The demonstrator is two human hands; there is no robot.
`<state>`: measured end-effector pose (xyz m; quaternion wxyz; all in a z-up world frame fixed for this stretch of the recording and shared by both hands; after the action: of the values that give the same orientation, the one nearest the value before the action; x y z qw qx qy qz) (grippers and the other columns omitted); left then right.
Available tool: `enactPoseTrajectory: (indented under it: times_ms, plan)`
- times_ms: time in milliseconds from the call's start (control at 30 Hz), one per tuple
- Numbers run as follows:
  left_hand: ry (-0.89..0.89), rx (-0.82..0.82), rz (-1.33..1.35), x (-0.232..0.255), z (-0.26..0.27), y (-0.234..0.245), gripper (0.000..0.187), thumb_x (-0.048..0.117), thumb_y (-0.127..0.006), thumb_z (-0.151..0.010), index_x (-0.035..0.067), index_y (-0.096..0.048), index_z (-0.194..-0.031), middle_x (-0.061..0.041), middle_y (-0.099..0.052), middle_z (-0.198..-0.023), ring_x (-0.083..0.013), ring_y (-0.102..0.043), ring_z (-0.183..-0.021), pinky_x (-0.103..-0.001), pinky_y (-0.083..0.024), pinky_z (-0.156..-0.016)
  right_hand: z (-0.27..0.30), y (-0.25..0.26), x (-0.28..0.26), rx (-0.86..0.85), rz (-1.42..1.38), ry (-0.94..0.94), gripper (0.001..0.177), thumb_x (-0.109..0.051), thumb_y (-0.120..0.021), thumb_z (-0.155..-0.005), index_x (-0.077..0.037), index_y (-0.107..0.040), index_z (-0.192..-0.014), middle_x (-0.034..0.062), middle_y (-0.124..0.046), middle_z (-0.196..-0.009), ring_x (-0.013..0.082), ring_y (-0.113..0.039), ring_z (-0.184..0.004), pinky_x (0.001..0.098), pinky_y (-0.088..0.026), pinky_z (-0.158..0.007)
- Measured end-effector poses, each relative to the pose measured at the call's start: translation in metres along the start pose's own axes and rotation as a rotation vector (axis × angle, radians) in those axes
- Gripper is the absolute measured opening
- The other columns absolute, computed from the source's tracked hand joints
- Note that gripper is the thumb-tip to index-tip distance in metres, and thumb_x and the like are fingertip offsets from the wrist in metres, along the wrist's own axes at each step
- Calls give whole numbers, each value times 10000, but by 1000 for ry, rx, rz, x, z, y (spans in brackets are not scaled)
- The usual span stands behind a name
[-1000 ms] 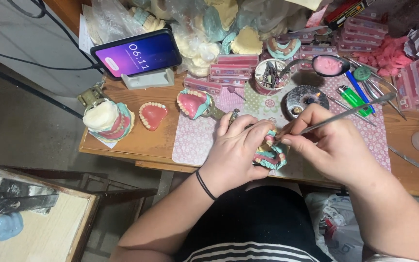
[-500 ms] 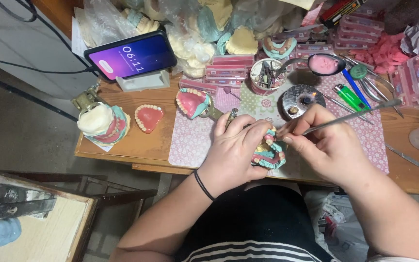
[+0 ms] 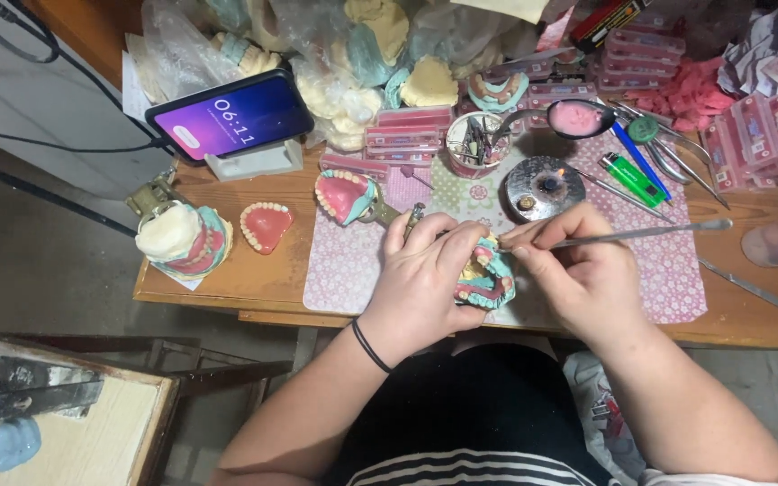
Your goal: The person is using a small metal tool to detail and refine the wax on a dental model, shaping the areas around the teeth.
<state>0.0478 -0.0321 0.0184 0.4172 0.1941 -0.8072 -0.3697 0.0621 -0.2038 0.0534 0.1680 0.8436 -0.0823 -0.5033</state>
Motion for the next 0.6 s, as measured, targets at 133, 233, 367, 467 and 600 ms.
enactPoseTrajectory:
  times_ms: [133, 233, 367, 467, 600]
  plan:
    - [-4, 16, -8, 2, 0, 4, 931, 276, -895, -612, 104, -458, -1416, -108, -625, -1365, -296, -458, -1301, -637, -142, -1183, 6, 1, 19, 83, -324, 27, 226, 79, -675, -963, -10, -468, -960, 213, -743, -912, 361, -767, -984, 434, -610, -863]
    - [-10, 33, -27, 4, -1, 6, 918, 285, -894, -622, 100, -468, -1413, -111, -643, -1337, -290, -468, -1286, -622, -155, -1173, 13, 11, 28, 172, -382, -9, 242, 77, -654, -987, -23, -434, -982, 218, -722, -947, 360, -752, -1015, 411, -604, -875]
    - [-31, 24, -47, 1, -6, -1, 910, 317, -893, -634, 85, -488, -1415, -115, -668, -1308, -293, -482, -1272, -615, -167, -1163, 28, 32, 43, 266, -284, 23, 267, 84, -706, -967, -10, -457, -951, 211, -664, -953, 355, -741, -994, 399, -598, -845]
    - [-39, 10, -57, 1, -8, 1, 923, 348, -897, -632, 92, -502, -1425, -114, -696, -1249, -294, -496, -1250, -590, -188, -1145, 31, 37, 39, 170, -117, 8, 224, 63, -710, -960, -5, -499, -923, 192, -699, -941, 318, -738, -935, 404, -568, -822]
    - [-25, 63, 49, -2, -15, 12, 908, 367, -913, -557, 88, -583, -1356, -118, -750, -1127, -292, -541, -1217, -553, -228, -1117, 32, 37, 37, 108, 26, -123, 203, -52, -675, -1011, -36, -493, -923, 167, -778, -948, 263, -775, -861, 381, -581, -776]
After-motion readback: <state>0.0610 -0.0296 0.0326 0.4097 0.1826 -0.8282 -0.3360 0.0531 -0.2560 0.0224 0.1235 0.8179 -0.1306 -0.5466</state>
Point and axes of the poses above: each hand's wrist, its own z-axis away from the middle knuckle, its own y-axis out of the back of the hand, x = y × z, the point moved 6 cm from there along -z, towards the middle knuckle
